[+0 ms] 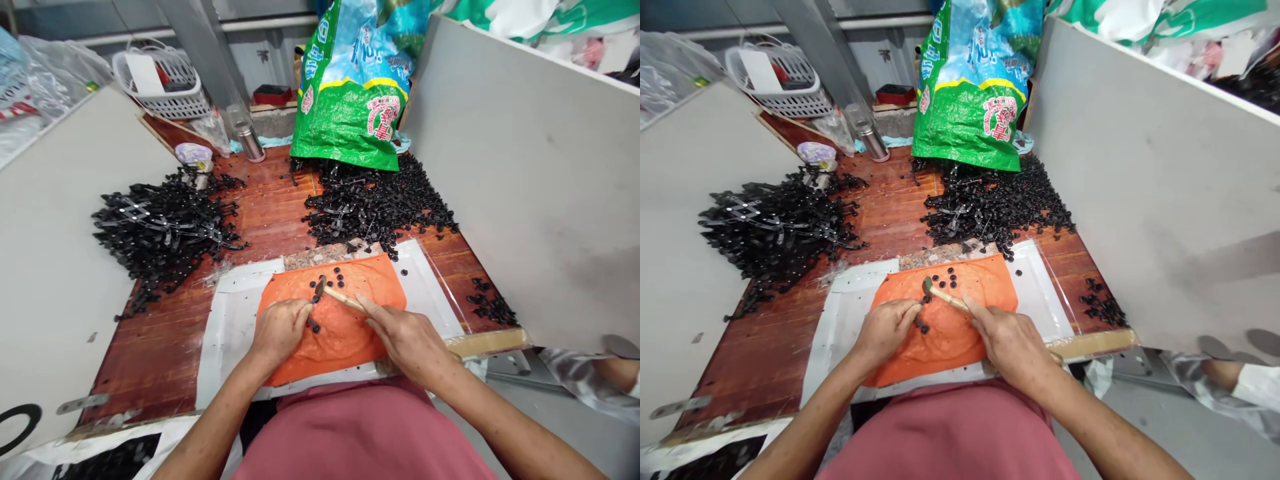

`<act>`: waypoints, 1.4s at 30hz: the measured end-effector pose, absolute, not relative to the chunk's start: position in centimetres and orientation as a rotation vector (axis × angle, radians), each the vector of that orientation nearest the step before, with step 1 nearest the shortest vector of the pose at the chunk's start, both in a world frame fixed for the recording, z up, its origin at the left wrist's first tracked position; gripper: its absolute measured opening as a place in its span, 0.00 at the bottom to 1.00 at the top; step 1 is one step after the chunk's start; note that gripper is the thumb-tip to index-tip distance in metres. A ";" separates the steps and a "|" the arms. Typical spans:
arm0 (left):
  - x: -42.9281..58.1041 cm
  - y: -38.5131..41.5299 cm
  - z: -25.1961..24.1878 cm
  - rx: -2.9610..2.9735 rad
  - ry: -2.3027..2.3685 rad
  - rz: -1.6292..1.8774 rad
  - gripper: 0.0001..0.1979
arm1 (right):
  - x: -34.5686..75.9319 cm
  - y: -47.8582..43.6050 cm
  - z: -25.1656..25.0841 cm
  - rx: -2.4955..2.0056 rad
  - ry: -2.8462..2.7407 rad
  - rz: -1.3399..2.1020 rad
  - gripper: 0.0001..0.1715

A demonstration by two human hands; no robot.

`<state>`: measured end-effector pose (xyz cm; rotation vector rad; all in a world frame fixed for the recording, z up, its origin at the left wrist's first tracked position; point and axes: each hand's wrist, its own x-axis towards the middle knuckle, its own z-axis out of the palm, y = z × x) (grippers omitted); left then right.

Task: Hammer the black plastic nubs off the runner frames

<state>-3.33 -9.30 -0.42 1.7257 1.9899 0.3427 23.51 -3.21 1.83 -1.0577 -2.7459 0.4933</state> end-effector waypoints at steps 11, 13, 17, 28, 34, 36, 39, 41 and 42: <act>-3.2 -9.2 0.1 1.727 1.890 0.461 0.18 | 21.7 -2.8 2.3 -1.122 -2.504 1.002 0.27; -2.7 -9.4 0.5 1.720 1.839 0.585 0.12 | 20.8 -2.3 2.4 -1.060 -2.258 1.184 0.23; -1.2 -10.2 1.5 1.694 1.811 0.799 0.07 | 18.5 -1.9 2.0 -0.892 -1.943 1.658 0.16; -2.4 -11.8 0.8 1.018 1.756 1.334 0.29 | 17.1 -3.5 2.0 -0.983 -1.534 1.742 0.10; 0.1 -11.4 1.0 0.893 1.549 1.275 0.28 | 16.4 -4.6 1.7 -0.931 -1.588 1.762 0.10; 0.3 -11.1 1.2 0.918 1.568 1.274 0.26 | 16.5 -4.8 1.3 -0.982 -1.623 1.729 0.09; -0.1 -10.7 1.4 0.957 1.590 1.268 0.26 | 16.7 -5.1 0.7 -0.990 -1.648 1.689 0.08; -0.4 -10.5 1.5 0.957 1.591 1.284 0.29 | 16.8 -5.1 0.4 -0.996 -1.654 1.665 0.07; -0.4 -10.4 1.5 0.955 1.589 1.281 0.30 | 16.8 -5.1 0.3 -0.999 -1.654 1.662 0.07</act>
